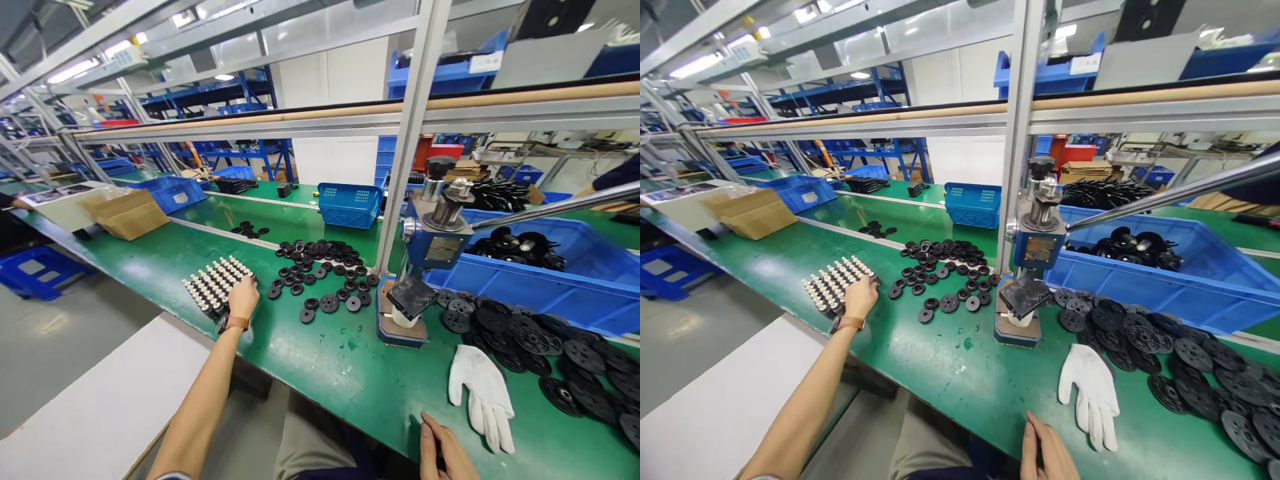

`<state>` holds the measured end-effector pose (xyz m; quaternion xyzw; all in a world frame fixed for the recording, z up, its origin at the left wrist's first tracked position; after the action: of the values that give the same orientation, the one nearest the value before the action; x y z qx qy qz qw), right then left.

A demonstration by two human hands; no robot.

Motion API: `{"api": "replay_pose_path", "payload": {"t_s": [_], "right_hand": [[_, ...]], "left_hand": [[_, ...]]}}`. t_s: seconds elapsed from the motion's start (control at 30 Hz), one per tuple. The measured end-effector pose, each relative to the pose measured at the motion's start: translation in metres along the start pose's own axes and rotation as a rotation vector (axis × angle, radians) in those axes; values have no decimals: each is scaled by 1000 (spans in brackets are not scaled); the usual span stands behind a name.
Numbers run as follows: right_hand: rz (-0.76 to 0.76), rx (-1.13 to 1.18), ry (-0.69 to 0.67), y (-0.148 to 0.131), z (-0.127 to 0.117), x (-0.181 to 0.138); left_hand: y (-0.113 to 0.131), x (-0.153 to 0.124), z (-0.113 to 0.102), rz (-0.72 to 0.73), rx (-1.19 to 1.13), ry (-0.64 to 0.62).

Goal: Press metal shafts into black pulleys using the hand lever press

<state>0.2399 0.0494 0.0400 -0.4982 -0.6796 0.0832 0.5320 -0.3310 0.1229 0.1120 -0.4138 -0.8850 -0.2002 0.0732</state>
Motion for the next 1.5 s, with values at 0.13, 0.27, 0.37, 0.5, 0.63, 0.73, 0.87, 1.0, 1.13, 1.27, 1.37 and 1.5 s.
{"api": "replay_pose_path", "payload": {"t_s": [0.13, 0.27, 0.37, 0.5, 0.63, 0.73, 0.87, 1.0, 1.13, 1.27, 1.37, 1.5], "right_hand": [[-9, 20, -4, 3, 1, -1], [43, 53, -79, 8, 5, 3], [63, 100, -154, -2, 15, 12], [63, 230, -360, -40, 51, 22], [123, 383, -621, -60, 89, 19], [302, 483, -653, -46, 95, 13], [480, 549, -570, -28, 88, 6], [470, 586, -644, -36, 90, -2], [441, 591, -771, -42, 89, -6], [411, 561, -688, -32, 70, 17], [464, 640, -592, -23, 57, 33], [560, 797, -651, -23, 59, 31]], "left_hand": [[1, -29, -12, -19, -9, 37], [34, -64, -29, 89, -142, 17], [88, -105, -28, 225, -306, -128], [173, -191, 10, 218, -829, -753], [230, -253, 28, 250, -1003, -1049], [236, -258, 34, 217, -1104, -901], [234, -273, 43, 234, -1118, -731], [240, -302, 56, 216, -1141, -808], [231, -297, 53, 151, -1152, -763], [226, -280, 28, 341, -951, -657], [232, -278, 6, 563, -762, -565], [242, -288, -13, 737, -681, -487]]}}
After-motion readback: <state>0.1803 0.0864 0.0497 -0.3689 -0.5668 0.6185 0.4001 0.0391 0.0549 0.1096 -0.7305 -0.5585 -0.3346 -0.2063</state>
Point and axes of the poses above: each hand's wrist, its own x-axis towards the middle knuckle, its own z-axis out of the palm, y = z × x, the point moved 10 cm from there along x, towards the middle knuckle, and after that the axes turned 1 degree about -y, right-handed, at the moved point
